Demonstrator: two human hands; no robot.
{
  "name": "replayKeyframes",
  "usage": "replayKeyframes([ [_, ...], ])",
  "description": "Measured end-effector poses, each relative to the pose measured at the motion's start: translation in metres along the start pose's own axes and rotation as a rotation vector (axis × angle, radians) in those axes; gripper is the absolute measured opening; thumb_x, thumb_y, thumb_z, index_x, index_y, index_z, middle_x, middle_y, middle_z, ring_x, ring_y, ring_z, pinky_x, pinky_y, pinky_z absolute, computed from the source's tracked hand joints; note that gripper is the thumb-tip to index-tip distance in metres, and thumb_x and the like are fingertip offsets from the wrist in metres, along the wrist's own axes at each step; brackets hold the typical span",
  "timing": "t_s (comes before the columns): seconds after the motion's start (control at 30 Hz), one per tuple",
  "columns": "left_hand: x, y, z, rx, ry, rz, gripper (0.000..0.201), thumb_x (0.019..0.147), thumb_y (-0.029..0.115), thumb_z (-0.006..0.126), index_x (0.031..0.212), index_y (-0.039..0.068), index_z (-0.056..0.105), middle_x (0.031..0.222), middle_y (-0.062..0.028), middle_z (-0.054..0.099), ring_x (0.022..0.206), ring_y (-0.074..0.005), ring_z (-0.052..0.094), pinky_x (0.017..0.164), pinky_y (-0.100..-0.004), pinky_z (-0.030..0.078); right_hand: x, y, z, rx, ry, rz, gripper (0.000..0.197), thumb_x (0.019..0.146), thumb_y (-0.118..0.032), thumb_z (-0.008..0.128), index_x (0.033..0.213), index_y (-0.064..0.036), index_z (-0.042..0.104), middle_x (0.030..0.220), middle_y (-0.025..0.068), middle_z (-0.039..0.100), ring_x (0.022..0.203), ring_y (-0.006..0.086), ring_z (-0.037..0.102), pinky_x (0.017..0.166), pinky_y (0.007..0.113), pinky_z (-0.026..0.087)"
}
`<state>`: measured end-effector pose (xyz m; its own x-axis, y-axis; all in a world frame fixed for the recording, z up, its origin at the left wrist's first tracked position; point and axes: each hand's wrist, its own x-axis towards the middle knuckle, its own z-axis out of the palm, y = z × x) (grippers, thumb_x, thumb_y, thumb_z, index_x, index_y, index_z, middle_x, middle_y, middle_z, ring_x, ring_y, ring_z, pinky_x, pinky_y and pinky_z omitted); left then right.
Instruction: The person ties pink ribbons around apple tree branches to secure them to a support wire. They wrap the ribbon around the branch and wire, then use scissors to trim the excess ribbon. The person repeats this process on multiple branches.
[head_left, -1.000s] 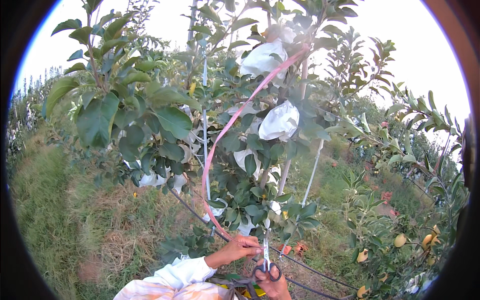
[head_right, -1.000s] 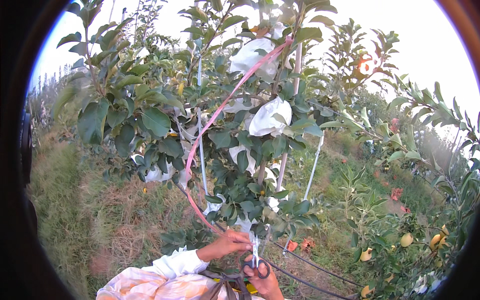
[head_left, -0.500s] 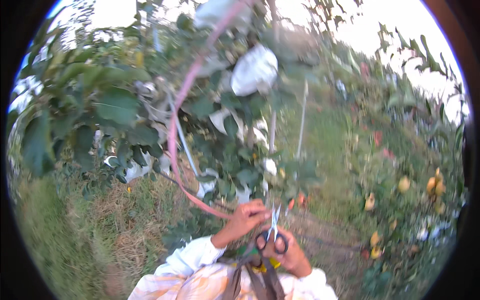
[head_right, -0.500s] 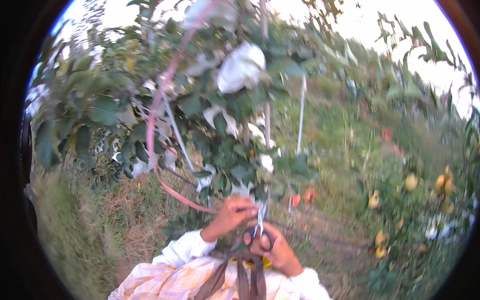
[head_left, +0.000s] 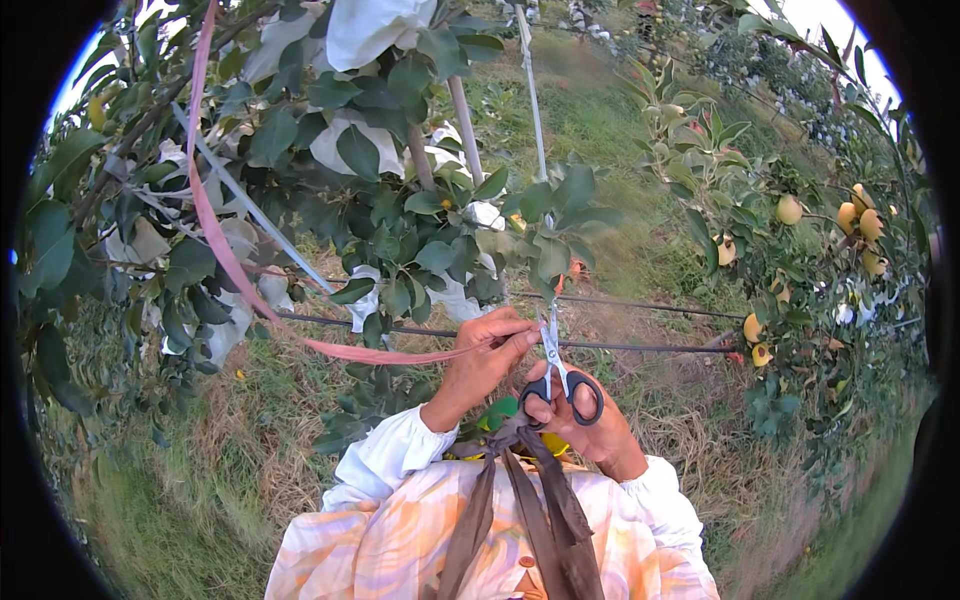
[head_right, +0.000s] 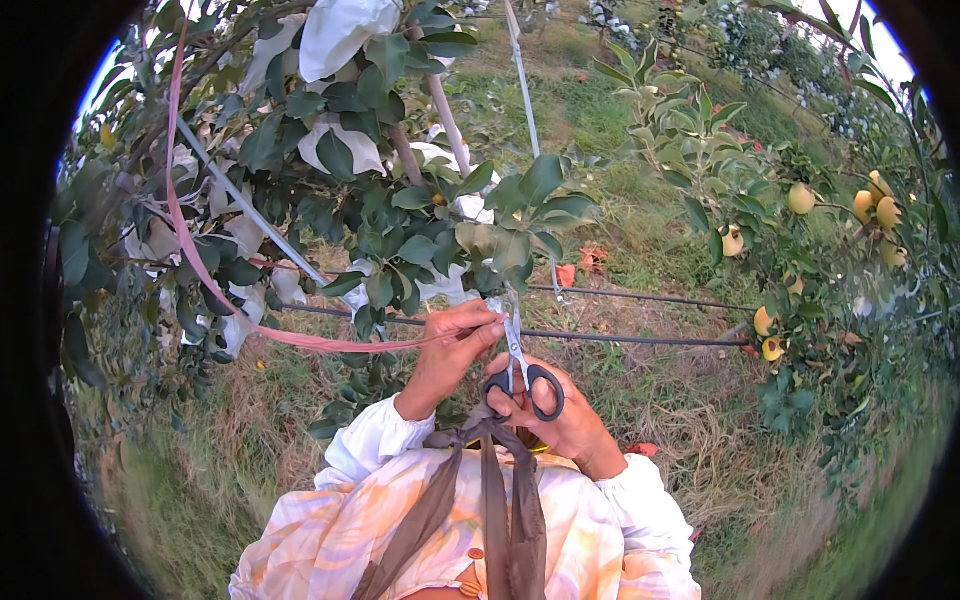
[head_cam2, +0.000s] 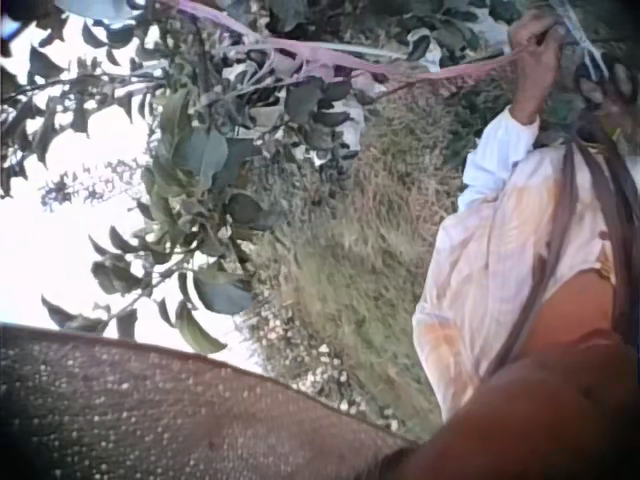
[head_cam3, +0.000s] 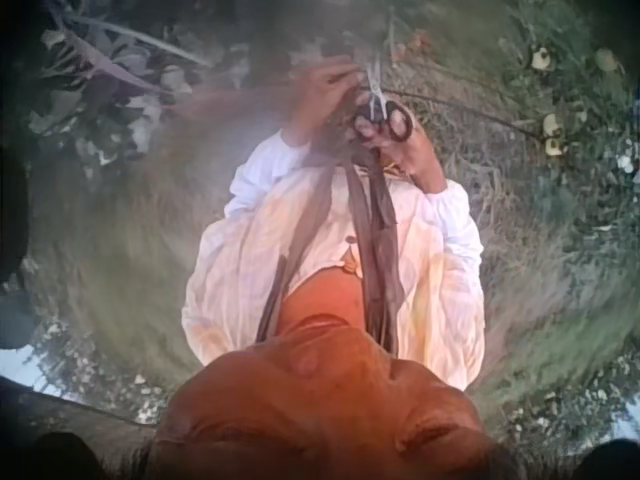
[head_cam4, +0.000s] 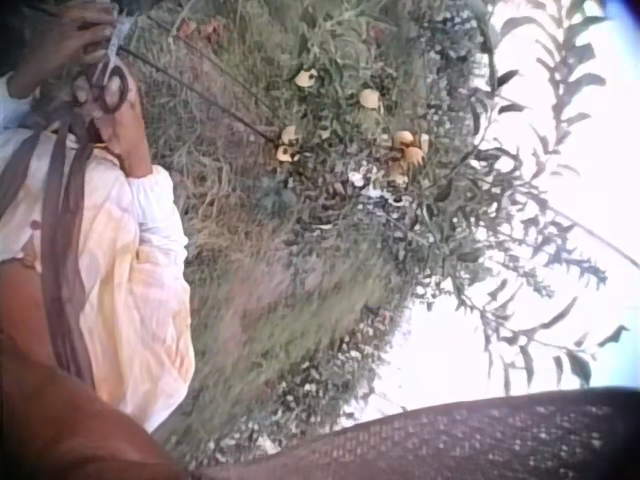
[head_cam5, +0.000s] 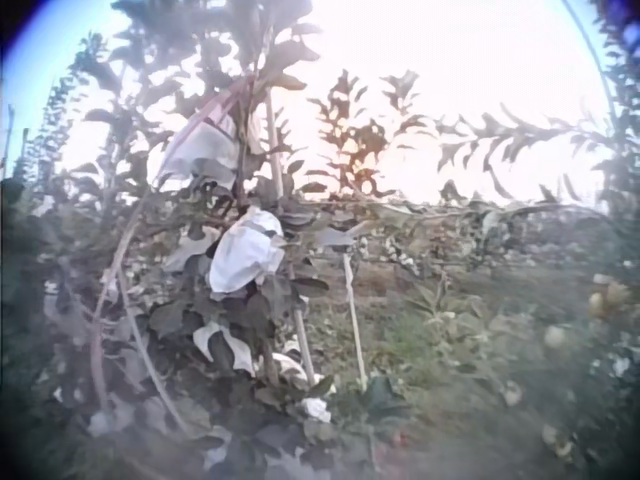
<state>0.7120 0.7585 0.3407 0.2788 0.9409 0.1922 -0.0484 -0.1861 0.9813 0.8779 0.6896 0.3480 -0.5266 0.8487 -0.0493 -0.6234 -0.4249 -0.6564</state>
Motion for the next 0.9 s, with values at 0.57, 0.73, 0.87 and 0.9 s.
replayKeyframes([
  [0.57, -0.005, -0.029, -0.009, 0.026, -0.033, -0.033, 0.013, 0.086, 0.007, 0.061, 0.088, -0.005, 0.067, 0.07, -0.002, 0.054, 0.056, -0.007, 0.05, 0.048, -0.0223, 0.038, -0.002, 0.015, -0.016, -0.096, 0.064, -0.005, 0.063, 0.077, -0.049, 0.07, 0.112, 0.0002, 0.05, 0.077, 0.0006, 0.047, 0.07, 0.0102, 0.043, 0.058, 0.023, 0.032],
  [0.73, -0.019, -0.056, -0.024, -0.265, 0.01, -0.297, 0.017, 0.087, 0.01, 0.061, 0.097, -0.003, 0.065, 0.075, -0.002, 0.057, 0.06, -0.0077, 0.052, 0.054, -0.0217, 0.04, -0.014, -0.025, -0.007, -0.387, 0.058, -0.156, 0.06, 0.074, -0.048, 0.073, 0.105, 0.0005, 0.055, 0.076, 0.0024, 0.053, 0.065, 0.0091, 0.047, 0.056, 0.022, 0.035],
  [0.87, -0.022, -0.035, -0.021, -0.393, 0.087, -0.287, 0.019, 0.09, 0.01, 0.057, 0.104, -0.001, 0.061, 0.082, -0.004, 0.062, 0.068, -0.009, 0.057, 0.06, -0.0219, 0.044, -0.012, -0.05, -0.034, -0.703, 0.303, -0.008, 0.054, 0.082, -0.025, 0.069, 0.124, 0.0012, 0.047, 0.08, 0.0025, 0.059, 0.07, 0.0096, 0.053, 0.061, 0.022, 0.041],
  [0.9, -0.016, -0.028, -0.019, -0.418, 0.118, -0.254, 0.019, 0.091, 0.01, 0.055, 0.105, -0.001, 0.06, 0.084, -0.0048, 0.064, 0.071, -0.0093, 0.058, 0.062, -0.022, 0.044, -0.018, -0.049, -0.05, -0.752, 0.295, -0.011, 0.053, 0.083, -0.019, 0.068, 0.126, 0.0019, 0.045, 0.081, 0.003, 0.06, 0.069, 0.0093, 0.054, 0.06, 0.023, 0.042],
])
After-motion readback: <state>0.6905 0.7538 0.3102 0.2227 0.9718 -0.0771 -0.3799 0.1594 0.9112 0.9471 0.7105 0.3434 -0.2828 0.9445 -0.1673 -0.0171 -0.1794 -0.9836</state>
